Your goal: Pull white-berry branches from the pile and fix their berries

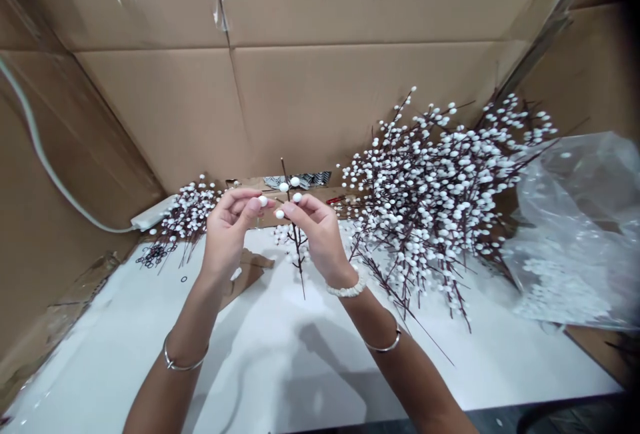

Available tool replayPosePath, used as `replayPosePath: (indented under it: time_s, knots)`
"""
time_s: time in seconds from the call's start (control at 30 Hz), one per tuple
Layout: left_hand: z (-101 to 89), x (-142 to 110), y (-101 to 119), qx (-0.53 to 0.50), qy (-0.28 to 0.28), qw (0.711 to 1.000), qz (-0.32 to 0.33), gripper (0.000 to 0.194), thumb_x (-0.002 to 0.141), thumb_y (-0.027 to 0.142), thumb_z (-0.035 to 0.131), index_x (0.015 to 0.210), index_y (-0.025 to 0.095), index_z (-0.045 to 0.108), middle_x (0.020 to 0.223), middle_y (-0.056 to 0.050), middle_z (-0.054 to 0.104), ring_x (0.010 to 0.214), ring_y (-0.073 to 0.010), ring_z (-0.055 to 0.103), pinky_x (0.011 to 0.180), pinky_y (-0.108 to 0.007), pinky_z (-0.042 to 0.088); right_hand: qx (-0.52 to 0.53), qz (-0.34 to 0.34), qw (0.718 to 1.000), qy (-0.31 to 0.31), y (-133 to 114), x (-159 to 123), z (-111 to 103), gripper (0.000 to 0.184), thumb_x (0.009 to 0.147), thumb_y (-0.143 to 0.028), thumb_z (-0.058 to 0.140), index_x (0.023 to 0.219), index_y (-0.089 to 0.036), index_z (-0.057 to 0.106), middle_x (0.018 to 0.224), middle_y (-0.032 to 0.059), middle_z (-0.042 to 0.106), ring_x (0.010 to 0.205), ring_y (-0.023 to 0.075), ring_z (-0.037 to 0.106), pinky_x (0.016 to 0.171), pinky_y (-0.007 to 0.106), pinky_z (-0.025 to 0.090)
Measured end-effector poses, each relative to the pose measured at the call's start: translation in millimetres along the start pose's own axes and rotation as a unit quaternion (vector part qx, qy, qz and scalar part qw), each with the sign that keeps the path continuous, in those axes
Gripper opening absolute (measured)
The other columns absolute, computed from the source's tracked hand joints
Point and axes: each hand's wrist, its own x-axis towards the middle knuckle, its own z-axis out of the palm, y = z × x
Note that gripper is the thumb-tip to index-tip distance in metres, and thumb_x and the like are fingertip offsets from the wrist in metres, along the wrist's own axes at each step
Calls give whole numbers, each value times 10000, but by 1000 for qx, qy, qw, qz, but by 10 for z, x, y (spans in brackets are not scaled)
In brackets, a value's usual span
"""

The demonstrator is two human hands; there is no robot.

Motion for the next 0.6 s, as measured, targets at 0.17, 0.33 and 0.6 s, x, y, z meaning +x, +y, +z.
replayPosePath:
  time_s: [0.17, 0.33, 0.6]
  knots:
    - [38, -39, 28, -63, 8, 998, -24, 188, 843, 343, 710, 944, 199, 641, 876, -27, 743, 854, -141, 714, 804, -251, 563, -54, -26, 998, 1, 26, -88, 89, 152, 799, -329, 724, 745, -202, 661, 817, 9, 714, 805, 140, 650, 781, 279, 501]
    - [59, -58, 38, -59, 7, 998, -31, 204, 844, 355, 708, 944, 194, 631, 869, -34, 748, 843, -137, 716, 793, -240, 560, -90, -48, 995, 15, 28, -113, 98, 133, 801, -325, 715, 766, -203, 674, 806, 4, 715, 745, 134, 638, 701, 260, 509]
    - [90, -79, 49, -59, 14, 998, -31, 226, 840, 355, 710, 947, 182, 611, 865, -47, 751, 853, -150, 717, 818, -266, 556, -98, -49, 994, 21, 32, -104, 101, 159, 803, -327, 707, 738, -198, 641, 813, 12, 719, 789, 150, 664, 734, 274, 521]
